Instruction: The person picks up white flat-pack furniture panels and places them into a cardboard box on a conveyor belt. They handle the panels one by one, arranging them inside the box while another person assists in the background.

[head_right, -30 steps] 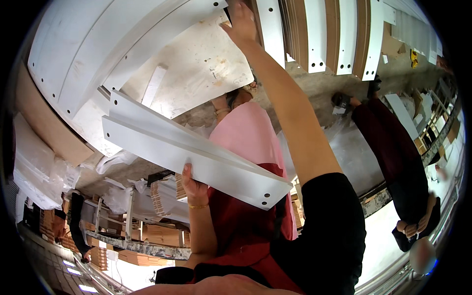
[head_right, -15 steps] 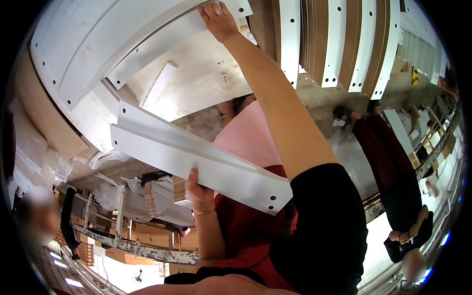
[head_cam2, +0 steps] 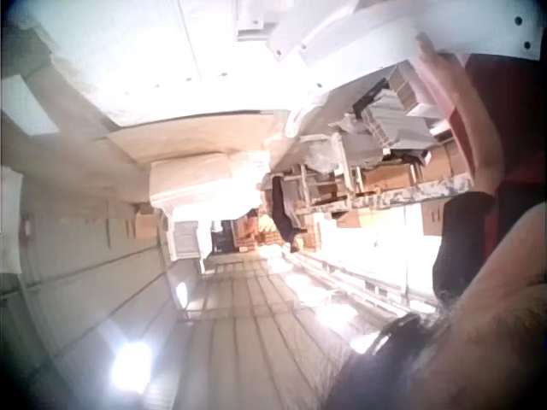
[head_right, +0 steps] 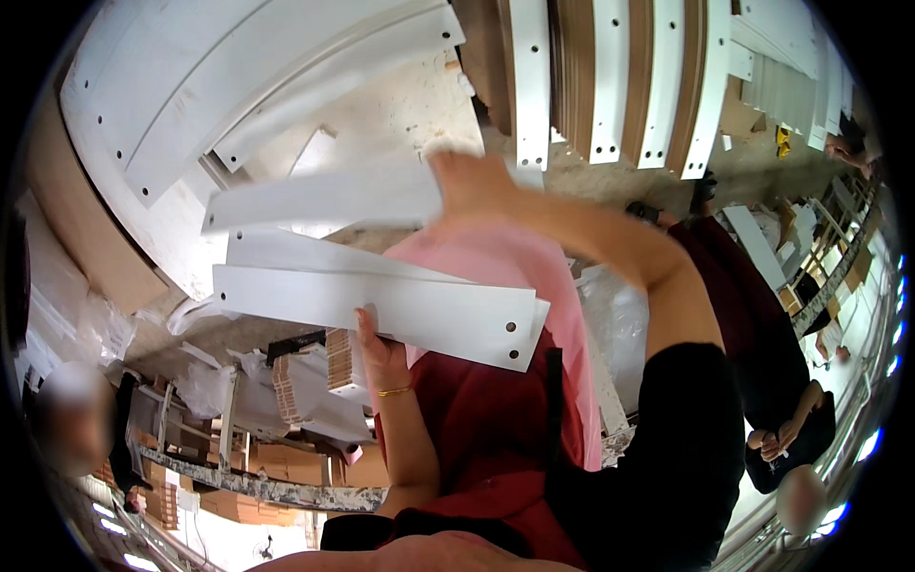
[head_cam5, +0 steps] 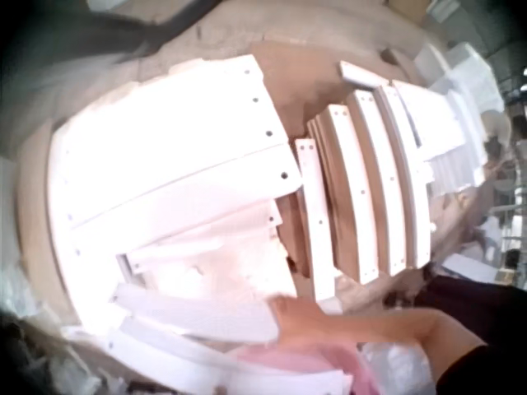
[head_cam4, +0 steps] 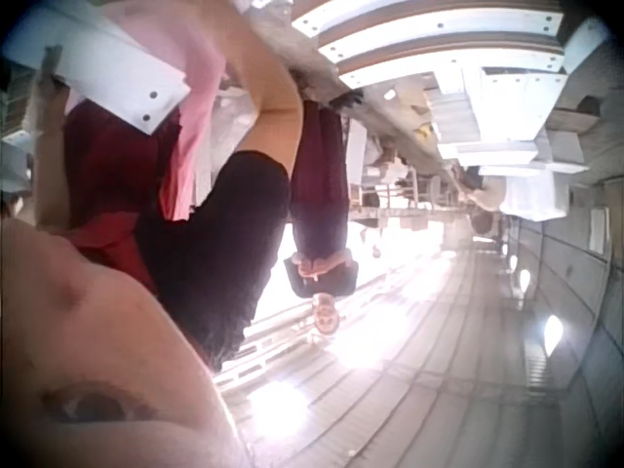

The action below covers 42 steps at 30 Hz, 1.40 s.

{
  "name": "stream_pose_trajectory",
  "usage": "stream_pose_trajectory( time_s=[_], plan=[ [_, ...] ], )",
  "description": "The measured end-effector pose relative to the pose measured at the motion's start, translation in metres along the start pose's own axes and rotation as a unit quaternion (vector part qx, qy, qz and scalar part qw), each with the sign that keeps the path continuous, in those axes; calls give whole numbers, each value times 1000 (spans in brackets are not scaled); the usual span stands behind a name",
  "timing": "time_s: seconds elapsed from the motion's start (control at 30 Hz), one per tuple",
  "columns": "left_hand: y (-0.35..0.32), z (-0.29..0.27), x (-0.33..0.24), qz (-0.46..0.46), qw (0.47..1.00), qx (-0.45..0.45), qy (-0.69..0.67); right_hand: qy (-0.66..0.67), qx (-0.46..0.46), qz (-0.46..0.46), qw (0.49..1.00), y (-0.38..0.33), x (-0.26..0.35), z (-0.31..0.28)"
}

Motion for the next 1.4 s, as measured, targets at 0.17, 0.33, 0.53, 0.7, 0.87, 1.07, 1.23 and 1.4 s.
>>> stream_pose_trajectory(
  time_s=[0.17, 0.33, 0.53, 0.7, 0.87, 1.07, 1.23, 1.4],
  plan=[
    [-15, 24, 3, 14, 999, 45, -26, 22, -84, -56, 995, -127, -16, 54],
    [-35, 42, 2, 4, 981, 71, -182, -17, -185, -77, 980, -186, 14, 74],
    [-45, 45, -27, -2, 992, 117, 40, 93, -156, -57, 982, -216, 18, 88],
    [-18, 8, -32, -13, 987, 124, 101, 251, -294, 158, 909, -22, -172, 97],
    [-19, 24, -45, 55, 989, 94, 105, 170, -393, 383, 819, 116, -251, 49],
    [-19, 30, -54, 59, 982, 176, 26, 264, -341, 370, 823, 127, -244, 33],
    [-5, -43, -54, 185, 901, 245, 308, 427, -446, 138, 775, 60, -259, 32],
    [-56, 88, -55, 186, 832, 452, 264, 704, -121, -94, 693, -148, -151, 23]
  ],
)
Point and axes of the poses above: each hand's wrist, its own y-axis towards the middle knuckle, its own z-axis out of the palm, x = y × z, the point moved 5 cm from there along y, towards the middle knuckle, and after that the axes turned 11 degrees about z, right-handed, at the moved point
